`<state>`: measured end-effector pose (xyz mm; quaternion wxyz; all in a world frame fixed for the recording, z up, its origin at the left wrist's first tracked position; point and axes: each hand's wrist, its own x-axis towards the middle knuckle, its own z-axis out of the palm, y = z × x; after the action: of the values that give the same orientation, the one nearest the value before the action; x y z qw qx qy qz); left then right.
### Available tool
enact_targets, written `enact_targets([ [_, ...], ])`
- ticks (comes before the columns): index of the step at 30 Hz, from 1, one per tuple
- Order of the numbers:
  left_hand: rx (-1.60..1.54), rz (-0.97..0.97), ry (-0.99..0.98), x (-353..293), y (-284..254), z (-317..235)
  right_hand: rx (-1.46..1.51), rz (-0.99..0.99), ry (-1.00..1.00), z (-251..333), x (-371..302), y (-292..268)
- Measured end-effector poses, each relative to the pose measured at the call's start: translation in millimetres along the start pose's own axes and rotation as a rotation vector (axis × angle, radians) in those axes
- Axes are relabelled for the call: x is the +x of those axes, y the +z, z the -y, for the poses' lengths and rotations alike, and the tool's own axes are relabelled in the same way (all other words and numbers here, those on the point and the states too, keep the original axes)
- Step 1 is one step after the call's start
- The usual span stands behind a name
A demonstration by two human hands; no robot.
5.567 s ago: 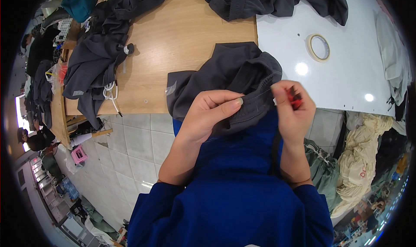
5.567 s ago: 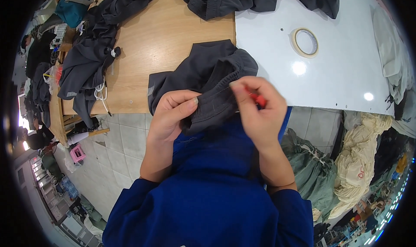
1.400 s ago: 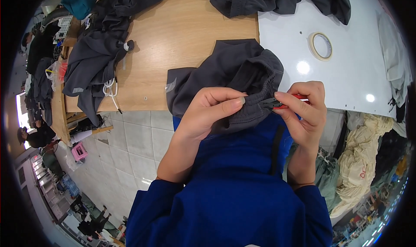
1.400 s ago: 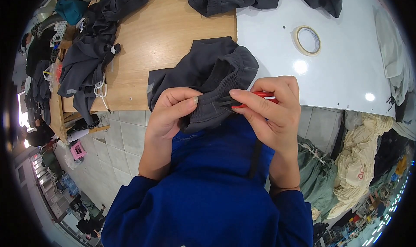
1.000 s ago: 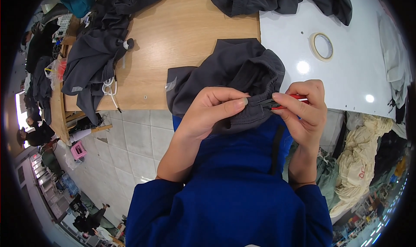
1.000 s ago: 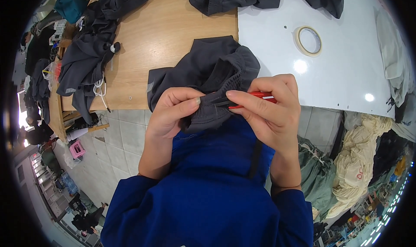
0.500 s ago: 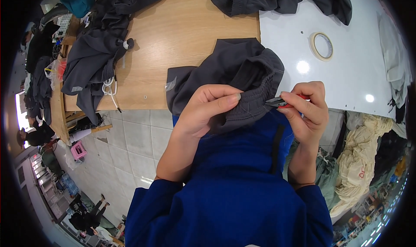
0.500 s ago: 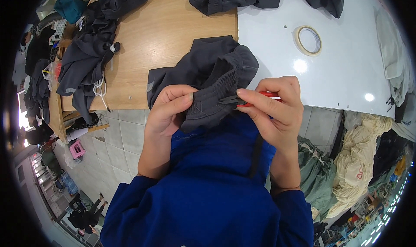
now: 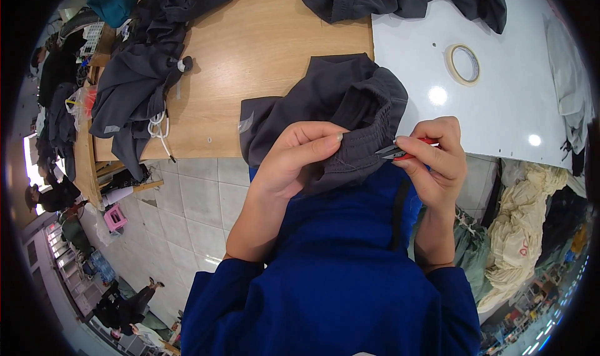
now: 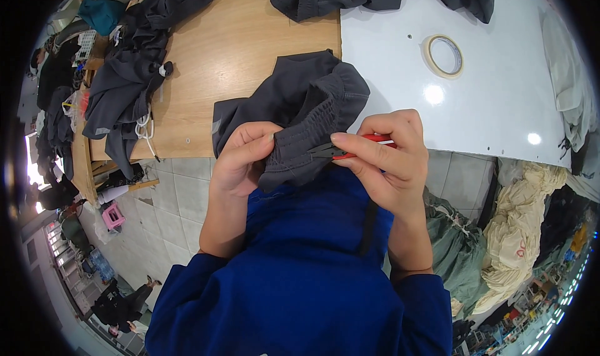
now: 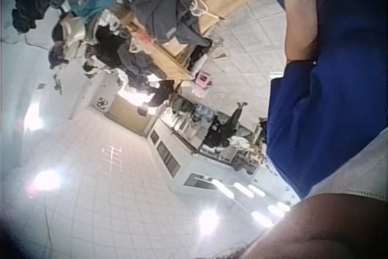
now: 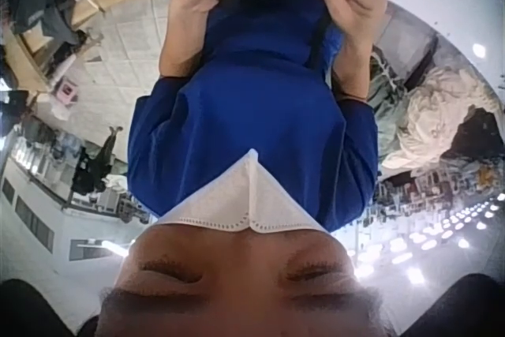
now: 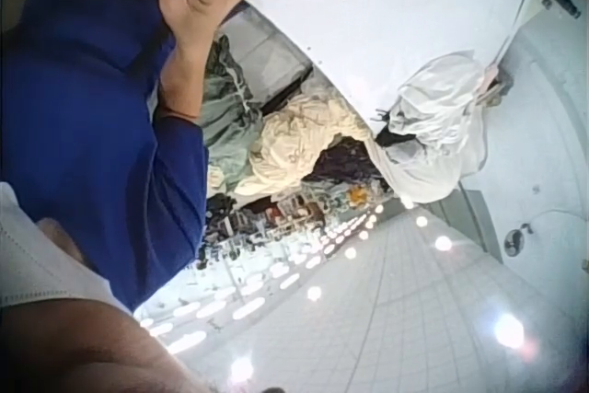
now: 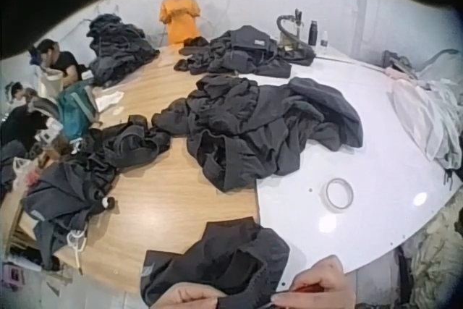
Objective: Trim loose threads from a pair of manufactured grey shorts using small hand snips.
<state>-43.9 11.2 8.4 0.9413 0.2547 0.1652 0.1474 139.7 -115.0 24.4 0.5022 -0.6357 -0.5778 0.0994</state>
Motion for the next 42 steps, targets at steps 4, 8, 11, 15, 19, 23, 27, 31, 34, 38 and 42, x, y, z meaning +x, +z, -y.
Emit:
enact_targets([
  [4, -0.018, 0.016, -0.007, -0.2, -3.1, 2.3, -0.014, -0.003, -0.006, 1.5, 0.1, 1.3],
  [8, -0.034, 0.024, -0.009, -0.6, -3.1, 2.7, -0.008, -0.013, -0.022, 0.5, -0.3, 2.6],
  [11, -0.049, 0.019, -0.016, -0.8, -3.2, 2.3, -0.002, -0.02, -0.045, -3.2, -2.3, 4.4],
  [15, -0.044, -0.028, -0.003, -0.4, -1.0, 2.2, 0.18, -0.098, 0.112, 4.5, -2.9, 10.9],
  [19, 0.03, -0.13, 0.029, 0.7, 1.8, 4.8, 0.121, -0.027, 0.131, 23.2, 4.7, 18.1],
  [23, 0.131, -0.142, 0.0, -0.1, 0.8, 2.2, -0.087, 0.048, -0.207, 11.0, -2.0, 25.8],
  [27, 0.257, -0.233, 0.072, -6.2, 3.2, -8.2, 0.32, -0.004, -0.131, 1.7, -10.0, 12.0],
  [31, 1.087, 0.18, 0.139, -15.9, 11.8, -8.7, 0.278, -0.477, 0.6, -23.9, -20.4, -8.6],
  [34, 1.166, 0.187, 0.117, -18.2, 16.8, 2.0, 0.279, -0.372, 0.63, -32.9, -14.2, -17.1],
  [38, 0.797, -0.021, 0.088, -24.3, 4.8, -9.9, 0.308, -0.316, 0.677, -29.6, -18.3, -14.0],
  [42, 0.602, -0.443, 0.334, -28.7, -22.7, -21.5, 0.383, -0.173, 0.609, -17.6, -15.0, 1.2],
])
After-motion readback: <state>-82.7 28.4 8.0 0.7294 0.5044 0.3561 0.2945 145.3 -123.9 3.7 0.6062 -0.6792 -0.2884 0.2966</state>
